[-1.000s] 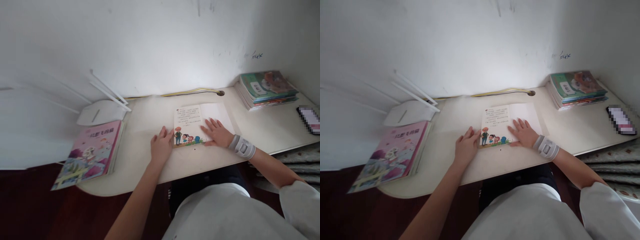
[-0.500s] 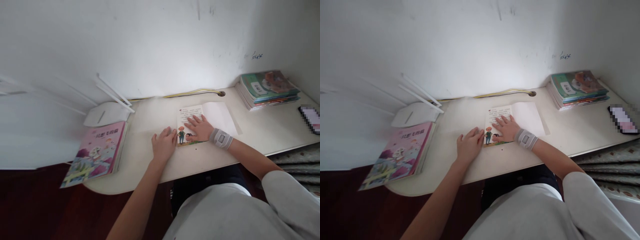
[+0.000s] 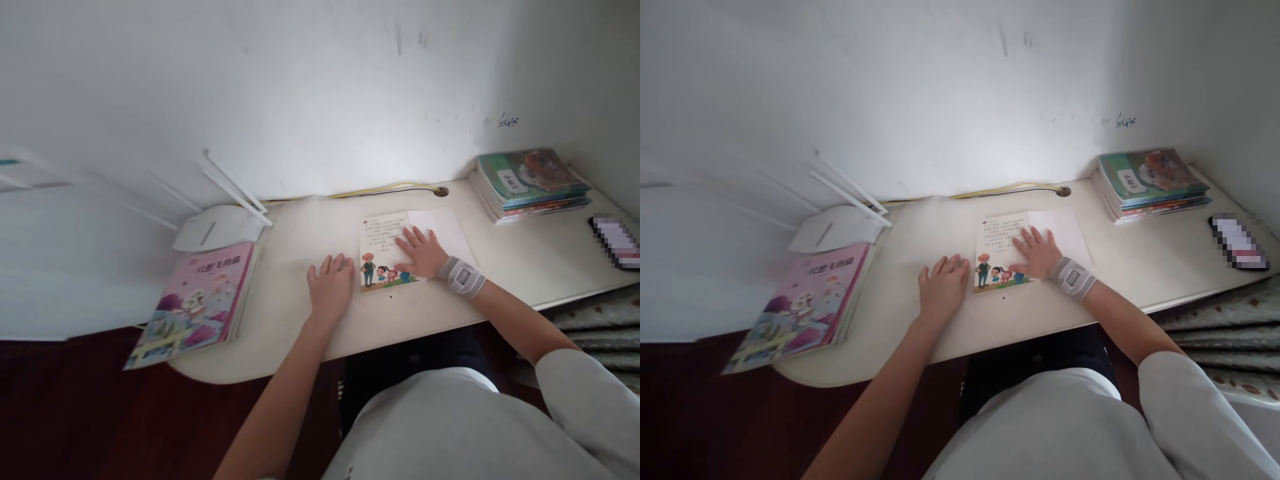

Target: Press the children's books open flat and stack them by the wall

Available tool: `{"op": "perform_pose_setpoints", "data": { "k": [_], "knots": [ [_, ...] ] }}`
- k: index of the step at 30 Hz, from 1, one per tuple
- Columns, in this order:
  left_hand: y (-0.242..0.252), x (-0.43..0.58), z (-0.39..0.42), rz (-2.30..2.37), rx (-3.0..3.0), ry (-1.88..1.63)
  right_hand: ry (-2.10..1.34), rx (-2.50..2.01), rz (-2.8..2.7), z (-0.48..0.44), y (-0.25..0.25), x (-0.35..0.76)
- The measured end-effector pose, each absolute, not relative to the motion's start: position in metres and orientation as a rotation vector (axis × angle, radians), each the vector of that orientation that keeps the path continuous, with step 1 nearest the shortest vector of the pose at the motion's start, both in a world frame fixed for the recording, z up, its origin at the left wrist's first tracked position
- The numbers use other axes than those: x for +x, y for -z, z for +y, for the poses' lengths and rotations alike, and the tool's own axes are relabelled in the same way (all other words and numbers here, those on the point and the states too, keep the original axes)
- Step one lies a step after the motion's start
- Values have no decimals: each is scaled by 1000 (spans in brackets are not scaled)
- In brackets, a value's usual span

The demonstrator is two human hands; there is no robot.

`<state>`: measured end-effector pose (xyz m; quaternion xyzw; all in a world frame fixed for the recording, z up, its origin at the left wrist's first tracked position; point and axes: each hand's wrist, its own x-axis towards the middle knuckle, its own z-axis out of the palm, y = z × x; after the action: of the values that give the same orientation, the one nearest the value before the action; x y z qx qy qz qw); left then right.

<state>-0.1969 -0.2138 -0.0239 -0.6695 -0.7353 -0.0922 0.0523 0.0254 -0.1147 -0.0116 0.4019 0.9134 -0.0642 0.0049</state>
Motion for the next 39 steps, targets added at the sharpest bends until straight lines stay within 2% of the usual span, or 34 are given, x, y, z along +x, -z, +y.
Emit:
{"op": "perform_pose_setpoints", "data": {
  "k": [3, 6, 11, 13, 19, 24, 28, 31, 33, 35, 37, 39],
  "knots": [
    [19, -194, -213, -2236, -2062, 325, 124, 1299, 2848, -117, 10, 42],
    [12, -186, -208, -2256, -2138, 605, 22, 1351, 2835, -123, 9, 56],
    [-4, -174, -188, -2805, -1937, 1765, 14, 1528, 2793, -135, 17, 63],
    [-12, -177, -178, -3004, -1774, 2052, 3, 1552, 2799, -137, 21, 62],
    [-24, -193, -158, -3318, -1395, 2277, 25, 1556, 2793, -138, 22, 60],
    [-27, -179, -157, -3243, -1316, 2400, 113, 1569, 2814, -138, 21, 62],
    [-48, -155, -160, -2842, -1313, 2813, 575, 1707, 2962, -130, 22, 67],
    [-68, -124, -159, -2633, -1643, 3061, 1297, 1927, 3041, -119, 13, 75],
    [-76, -103, -158, -2649, -2152, 2861, 1961, 2043, 2872, -111, 2, 86],
    [-77, -89, -158, -2529, -2572, 2421, 2538, 2060, 2515, -105, -8, 103],
    [-70, -85, -162, -2233, -2555, 2084, 2798, 2039, 2224, -100, -12, 123],
    [-59, -92, -170, -1916, -2215, 1951, 2774, 2067, 2105, -97, -9, 142]
  ]
}}
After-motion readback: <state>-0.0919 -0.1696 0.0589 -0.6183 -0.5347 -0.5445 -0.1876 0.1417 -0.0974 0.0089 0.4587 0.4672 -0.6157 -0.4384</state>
